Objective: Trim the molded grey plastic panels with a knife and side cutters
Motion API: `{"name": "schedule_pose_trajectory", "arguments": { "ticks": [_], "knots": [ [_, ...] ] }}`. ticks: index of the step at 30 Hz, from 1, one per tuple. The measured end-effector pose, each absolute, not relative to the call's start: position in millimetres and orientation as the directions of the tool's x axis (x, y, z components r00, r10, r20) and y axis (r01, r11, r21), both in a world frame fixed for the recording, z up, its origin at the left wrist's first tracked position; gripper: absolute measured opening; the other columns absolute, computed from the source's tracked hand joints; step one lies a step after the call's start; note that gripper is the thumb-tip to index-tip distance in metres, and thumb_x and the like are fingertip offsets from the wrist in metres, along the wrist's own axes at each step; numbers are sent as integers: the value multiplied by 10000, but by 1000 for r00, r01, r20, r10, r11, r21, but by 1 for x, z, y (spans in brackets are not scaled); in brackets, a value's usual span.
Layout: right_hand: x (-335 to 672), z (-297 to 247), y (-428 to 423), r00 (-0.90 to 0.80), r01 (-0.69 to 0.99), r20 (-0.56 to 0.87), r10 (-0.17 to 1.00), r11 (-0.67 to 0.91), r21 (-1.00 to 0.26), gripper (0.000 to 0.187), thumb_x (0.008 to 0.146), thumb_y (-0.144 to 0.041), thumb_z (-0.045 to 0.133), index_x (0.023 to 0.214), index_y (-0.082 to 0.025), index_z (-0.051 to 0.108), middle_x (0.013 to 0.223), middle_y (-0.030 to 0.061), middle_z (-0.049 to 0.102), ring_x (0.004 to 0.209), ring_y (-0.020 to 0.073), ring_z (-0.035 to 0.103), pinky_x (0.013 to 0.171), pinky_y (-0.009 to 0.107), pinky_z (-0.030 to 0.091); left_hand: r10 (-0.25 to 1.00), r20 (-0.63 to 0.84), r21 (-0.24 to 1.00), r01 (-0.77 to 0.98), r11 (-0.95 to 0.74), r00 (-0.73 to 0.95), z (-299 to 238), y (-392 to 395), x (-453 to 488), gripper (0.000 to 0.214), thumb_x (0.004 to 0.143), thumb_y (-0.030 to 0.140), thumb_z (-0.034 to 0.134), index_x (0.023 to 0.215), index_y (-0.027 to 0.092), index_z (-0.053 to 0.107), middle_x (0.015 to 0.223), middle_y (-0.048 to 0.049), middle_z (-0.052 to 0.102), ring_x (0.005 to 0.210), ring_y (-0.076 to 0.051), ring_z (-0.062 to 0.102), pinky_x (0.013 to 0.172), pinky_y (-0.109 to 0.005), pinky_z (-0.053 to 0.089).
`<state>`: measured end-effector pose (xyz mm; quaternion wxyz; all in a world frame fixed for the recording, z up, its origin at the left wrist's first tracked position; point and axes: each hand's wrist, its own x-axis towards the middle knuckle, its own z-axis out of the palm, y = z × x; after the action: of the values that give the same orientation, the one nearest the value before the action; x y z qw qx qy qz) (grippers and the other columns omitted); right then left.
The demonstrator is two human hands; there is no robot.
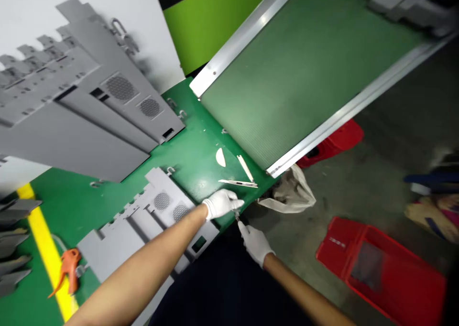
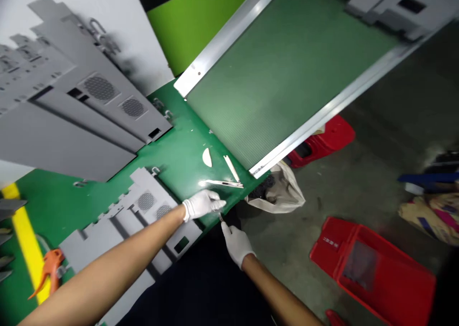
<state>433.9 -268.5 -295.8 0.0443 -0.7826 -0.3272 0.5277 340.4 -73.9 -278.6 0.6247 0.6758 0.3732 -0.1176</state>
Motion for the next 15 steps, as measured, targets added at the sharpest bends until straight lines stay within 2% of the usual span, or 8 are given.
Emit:
{"name": "schedule_pose_trajectory", "arguments": {
  "ticks": [3,5,7,10,12,13,14,15],
  "knots": [
    [437,-300,-267,254,389,-817,517,-828,-403,614,1016,-604,189,853,-219,639,839,66,728,760,190,668,660,274,420,236,-687,724,618,307,687,-266,-116,399,475,837,648,610,859,174,644,661,-15,641,528,-116,553,487,-247,419],
    [438,-302,-265,236,403,-817,526,-818,-410,541,1027,-529,236,862,-214,644,839,61,727,750,181,662,649,269,404,245,-718,692,630,353,651,-261,-128,427,449,920,571,532,1111,180,642,805,-68,724,617,-150,647,547,-269,493],
    [438,-303,-265,245,398,-802,544,-811,-428,561,1020,-566,241,834,-214,637,823,61,721,745,181,657,644,268,396,383,-690,716,657,237,614,-258,-116,431,413,976,481,457,1211,184,624,964,-109,755,790,-178,704,701,-297,553],
    [438,-301,-268,294,319,-784,547,-829,-459,677,973,-717,194,757,-224,604,766,51,702,714,181,647,624,266,390,693,-468,666,734,-131,548,-254,-52,380,374,987,450,420,1130,217,676,1204,-90,723,1080,-212,665,961,-325,511],
    [438,-296,-267,294,291,-781,551,-830,-475,695,951,-758,198,732,-228,591,736,38,693,691,174,640,613,262,383,912,-235,380,895,-232,336,-251,6,322,468,974,538,388,1164,215,669,1289,-116,679,1186,-289,604,1011,-417,471],
    [438,-293,-265,284,298,-781,556,-825,-480,693,948,-763,208,725,-229,590,727,35,691,686,171,637,611,261,381,963,-154,202,961,-189,222,-251,34,293,536,957,594,379,1184,201,665,1312,-151,658,1193,-337,588,997,-478,460],
    [439,-290,-261,269,315,-779,567,-816,-485,688,947,-762,222,721,-228,593,724,34,692,689,171,637,616,262,381,982,-141,53,991,-119,125,-253,59,266,591,933,645,378,1162,188,675,1314,-172,651,1185,-373,584,988,-521,446],
    [439,-287,-256,254,339,-773,581,-802,-492,681,950,-757,234,722,-228,598,728,37,696,701,175,640,626,266,383,969,-235,-47,995,-87,73,-256,79,243,629,915,687,369,1122,190,694,1267,-166,679,1143,-378,604,966,-526,447]
  ]
}}
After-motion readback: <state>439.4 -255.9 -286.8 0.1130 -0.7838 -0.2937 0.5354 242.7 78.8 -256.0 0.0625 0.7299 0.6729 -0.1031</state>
